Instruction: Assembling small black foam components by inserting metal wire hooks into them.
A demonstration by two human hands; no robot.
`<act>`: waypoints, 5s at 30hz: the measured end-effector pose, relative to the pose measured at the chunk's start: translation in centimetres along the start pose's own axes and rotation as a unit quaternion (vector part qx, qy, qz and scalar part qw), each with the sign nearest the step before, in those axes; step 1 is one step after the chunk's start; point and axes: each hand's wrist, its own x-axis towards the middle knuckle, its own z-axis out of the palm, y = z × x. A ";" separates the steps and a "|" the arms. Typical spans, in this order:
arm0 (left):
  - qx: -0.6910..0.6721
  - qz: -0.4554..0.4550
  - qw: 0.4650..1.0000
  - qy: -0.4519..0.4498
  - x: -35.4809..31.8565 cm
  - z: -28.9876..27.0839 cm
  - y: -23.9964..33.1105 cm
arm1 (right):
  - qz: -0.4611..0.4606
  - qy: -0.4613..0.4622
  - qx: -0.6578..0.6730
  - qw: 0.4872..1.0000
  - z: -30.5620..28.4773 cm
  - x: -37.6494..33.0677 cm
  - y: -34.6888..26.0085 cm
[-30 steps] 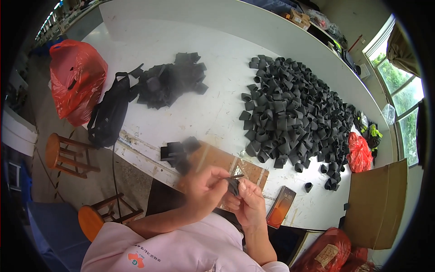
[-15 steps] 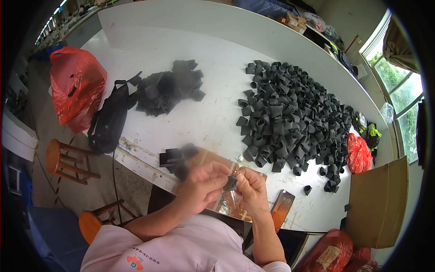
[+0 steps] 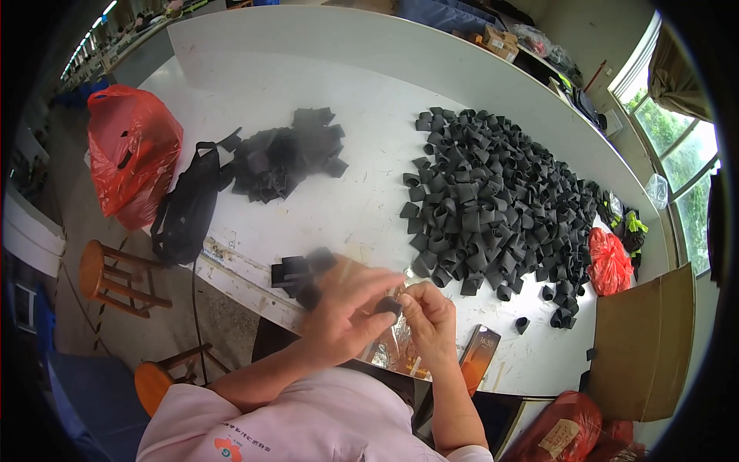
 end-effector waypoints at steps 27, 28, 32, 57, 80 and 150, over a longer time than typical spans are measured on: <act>-0.034 -0.072 0.996 -0.044 -0.3 -1.6 -1.5 | -0.321 0.075 -0.334 0.883 1.2 -1.1 -1.1; 0.025 -0.053 0.997 -0.054 -0.5 -1.7 -1.7 | -0.315 0.067 -0.345 0.882 1.0 -1.2 -1.4; 0.050 -0.034 0.998 0.006 -1.1 -0.6 -2.7 | -0.290 0.058 -0.317 0.901 0.8 -1.0 -1.7; -0.433 -0.524 0.730 -0.062 -2.9 -2.9 -5.1 | -0.091 -0.029 -0.143 0.985 2.7 -5.0 0.9; -0.145 -0.331 0.920 -0.153 -2.8 -0.7 -4.0 | 0.090 0.061 -0.052 0.993 1.0 -4.5 0.8; -0.229 -0.288 0.930 0.011 -4.2 1.6 -3.5 | -0.074 0.112 -0.145 0.980 2.5 -4.6 1.5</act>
